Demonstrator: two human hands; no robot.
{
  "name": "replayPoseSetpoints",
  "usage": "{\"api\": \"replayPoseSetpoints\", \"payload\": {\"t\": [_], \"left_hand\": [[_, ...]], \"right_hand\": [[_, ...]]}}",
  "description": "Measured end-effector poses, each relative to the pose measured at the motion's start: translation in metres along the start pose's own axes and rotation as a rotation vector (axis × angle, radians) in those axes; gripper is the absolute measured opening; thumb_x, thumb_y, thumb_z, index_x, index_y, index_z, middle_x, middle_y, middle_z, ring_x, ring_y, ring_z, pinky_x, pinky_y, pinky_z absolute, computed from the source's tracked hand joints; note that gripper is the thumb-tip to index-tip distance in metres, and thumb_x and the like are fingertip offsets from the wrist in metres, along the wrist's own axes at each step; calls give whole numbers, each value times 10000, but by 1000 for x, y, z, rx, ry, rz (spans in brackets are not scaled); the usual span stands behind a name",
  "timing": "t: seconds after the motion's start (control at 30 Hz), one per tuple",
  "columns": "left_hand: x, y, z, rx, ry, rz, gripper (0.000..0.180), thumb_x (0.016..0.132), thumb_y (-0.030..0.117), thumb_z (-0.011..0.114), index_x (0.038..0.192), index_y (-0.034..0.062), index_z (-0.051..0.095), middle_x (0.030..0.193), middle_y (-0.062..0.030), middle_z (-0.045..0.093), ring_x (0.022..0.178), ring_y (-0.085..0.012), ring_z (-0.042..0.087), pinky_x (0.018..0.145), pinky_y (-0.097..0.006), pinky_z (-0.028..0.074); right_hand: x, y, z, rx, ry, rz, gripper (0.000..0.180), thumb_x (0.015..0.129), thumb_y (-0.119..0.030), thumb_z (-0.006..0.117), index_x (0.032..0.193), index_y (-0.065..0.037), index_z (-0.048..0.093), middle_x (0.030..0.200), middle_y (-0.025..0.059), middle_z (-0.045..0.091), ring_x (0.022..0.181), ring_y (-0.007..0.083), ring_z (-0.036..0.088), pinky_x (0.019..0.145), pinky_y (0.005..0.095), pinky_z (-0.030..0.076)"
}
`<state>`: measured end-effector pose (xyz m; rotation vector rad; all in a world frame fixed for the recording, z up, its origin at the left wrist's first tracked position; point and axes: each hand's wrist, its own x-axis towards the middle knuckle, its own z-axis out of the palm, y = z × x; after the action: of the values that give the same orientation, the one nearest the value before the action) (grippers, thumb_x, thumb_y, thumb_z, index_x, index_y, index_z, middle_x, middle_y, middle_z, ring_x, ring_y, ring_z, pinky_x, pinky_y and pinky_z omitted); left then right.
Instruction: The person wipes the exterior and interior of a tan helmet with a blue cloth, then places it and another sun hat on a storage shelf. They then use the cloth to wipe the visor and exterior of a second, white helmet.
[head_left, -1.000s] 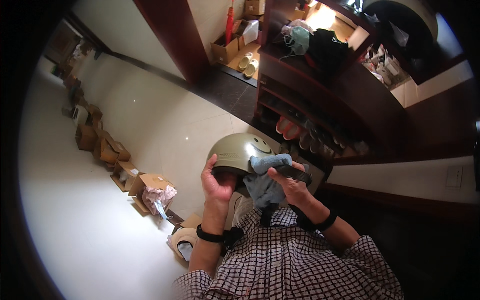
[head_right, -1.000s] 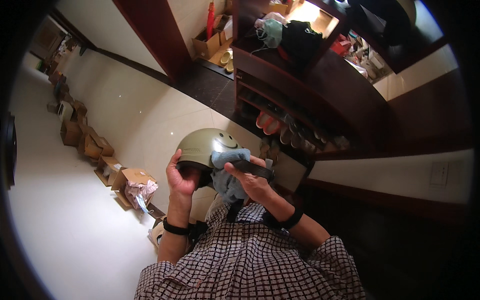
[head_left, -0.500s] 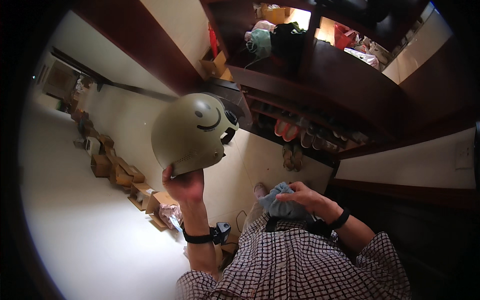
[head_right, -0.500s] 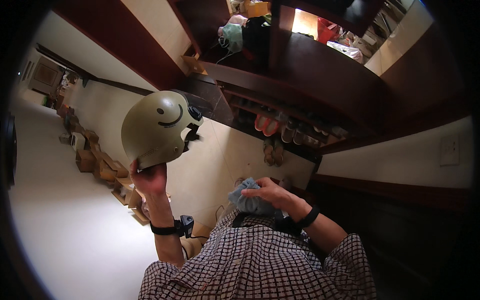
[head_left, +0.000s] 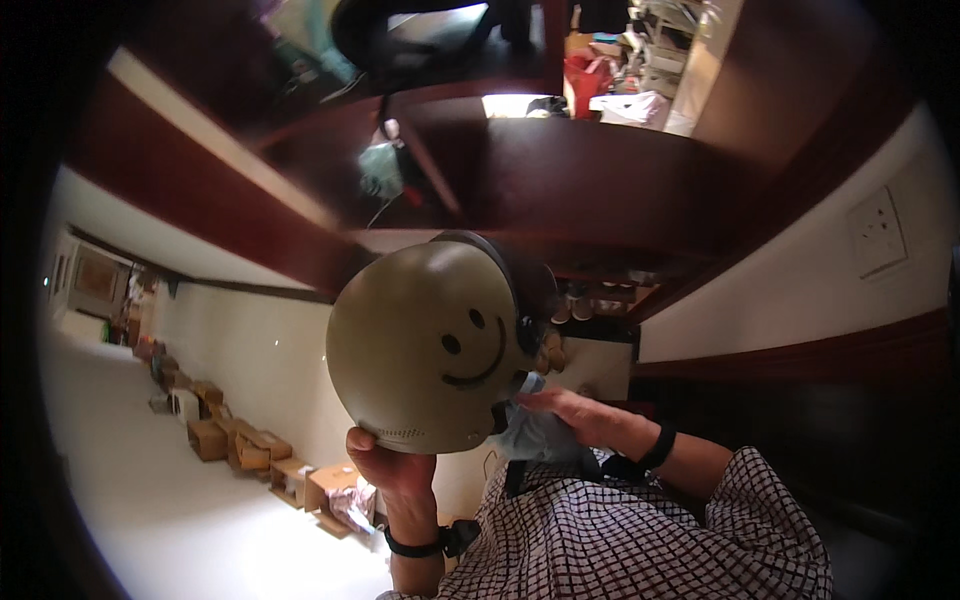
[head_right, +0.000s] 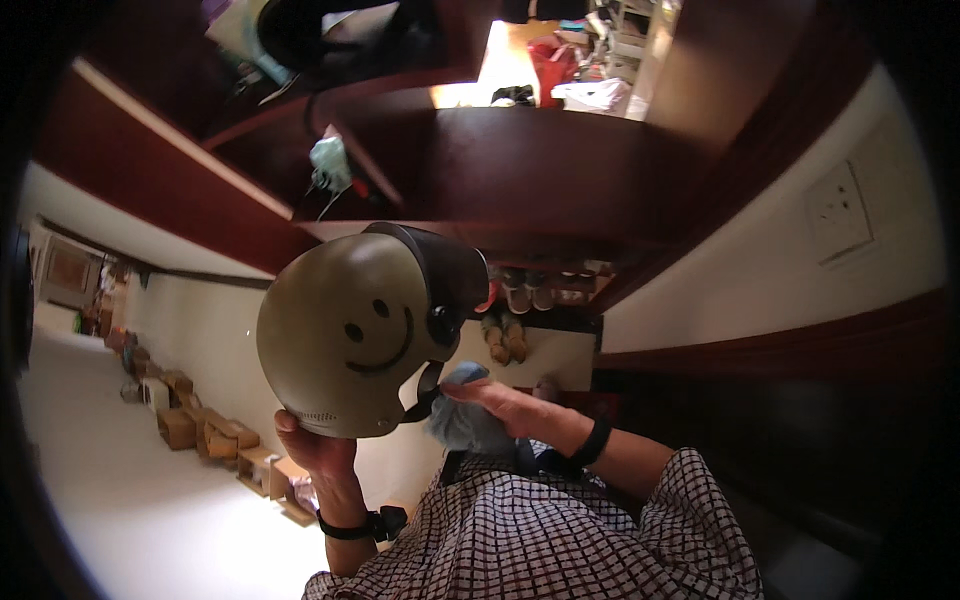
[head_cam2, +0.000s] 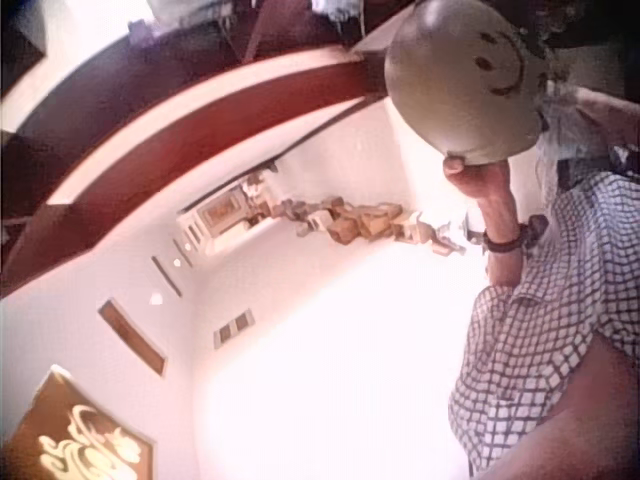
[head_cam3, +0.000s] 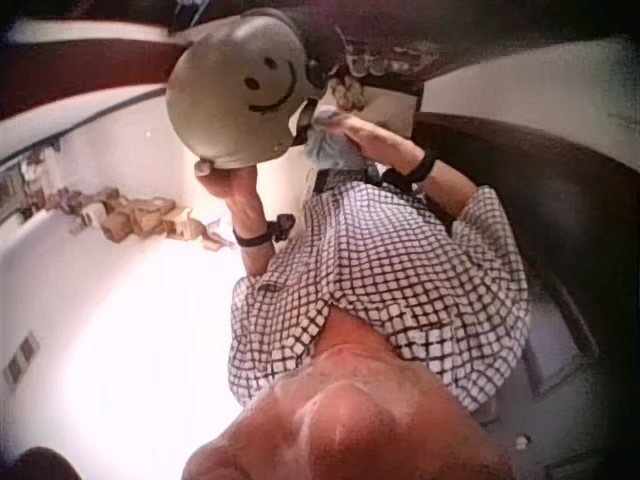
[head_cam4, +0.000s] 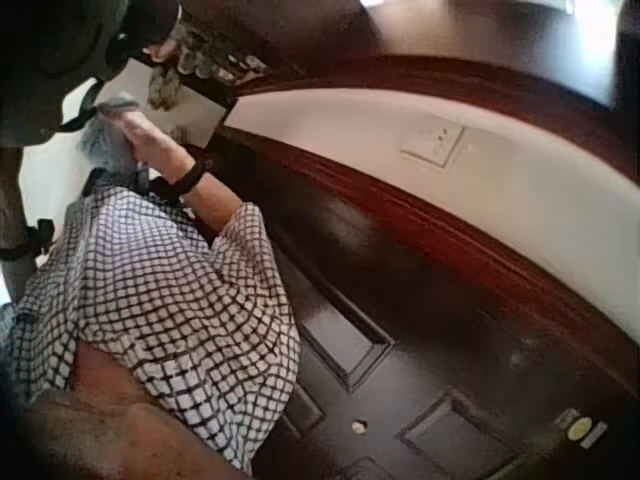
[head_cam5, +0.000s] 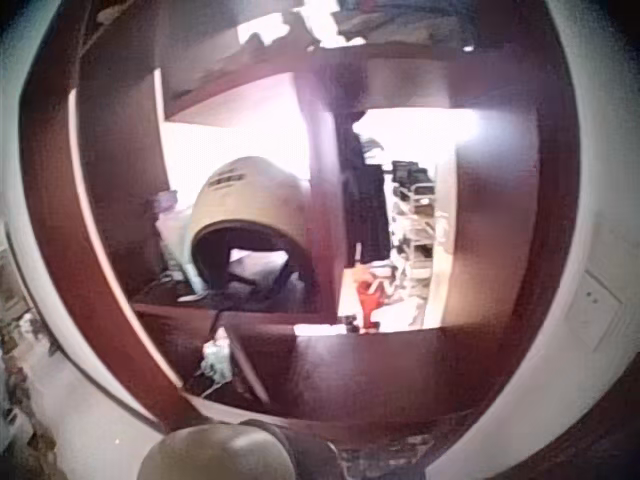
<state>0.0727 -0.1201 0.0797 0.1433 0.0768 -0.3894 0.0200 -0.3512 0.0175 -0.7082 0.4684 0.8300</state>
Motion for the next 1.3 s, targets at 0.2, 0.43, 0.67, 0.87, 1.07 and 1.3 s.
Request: {"api": "replayPoseSetpoints", "payload": {"t": [0.2, 0.43, 0.67, 0.87, 1.07, 1.3], "left_hand": [[41, -45, -9, 37, -48, -149, 678, 602, 113, 505, 1261, -38, 455, 1277, -191, 505, 1196, -334, 459, 1068, -479, 297], [100, -85, 8, 64, -82, -265, 697, 569, 88, 542, 1256, -7, 467, 1244, -160, 533, 1170, -307, 487, 1040, -437, 344], [199, -143, 42, 48, -259, -396, 637, 603, 73, 527, 1235, 4, 490, 1256, -156, 529, 1175, -301, 486, 1051, -444, 334], [250, -172, 39, -71, -300, -521, 600, 613, 49, 524, 1210, -9, 518, 1266, -156, 528, 1205, -292, 466, 1080, -443, 298], [299, -189, 32, -92, -311, -484, 609, 617, 11, 515, 1226, 5, 499, 1278, -149, 512, 1218, -295, 451, 1097, -445, 274], [339, -211, 75, -83, -416, -494, 623, 588, -35, 528, 1208, 22, 509, 1249, -126, 518, 1198, -295, 452, 1086, -452, 288]], "right_hand": [[11, -5, -35, 342, -84, -325, 408, 886, -303, 565, 1194, -36, 534, 1135, 99, 599, 1002, 246, 578, 895, 385, 461], [-14, -72, -54, 520, -133, -579, 290, 909, -253, 502, 1103, -45, 561, 1029, 77, 620, 915, 222, 601, 834, 374, 498], [-34, -144, -81, 388, 131, -940, 375, 922, -263, 497, 1216, -31, 488, 1156, 92, 590, 992, 239, 602, 832, 385, 504], [-54, -86, -97, 329, 338, -831, 369, 892, -204, 578, 1190, 1, 505, 1074, 100, 626, 935, 229, 631, 790, 373, 523], [-60, 1, -113, 412, 500, -721, 327, 895, -224, 583, 1116, 17, 566, 1031, 100, 641, 855, 215, 654, 738, 337, 544], [-78, 22, -104, 562, 658, -808, 311, 863, -179, 626, 1100, 17, 580, 1021, 104, 644, 893, 209, 646, 811, 339, 526]]}}
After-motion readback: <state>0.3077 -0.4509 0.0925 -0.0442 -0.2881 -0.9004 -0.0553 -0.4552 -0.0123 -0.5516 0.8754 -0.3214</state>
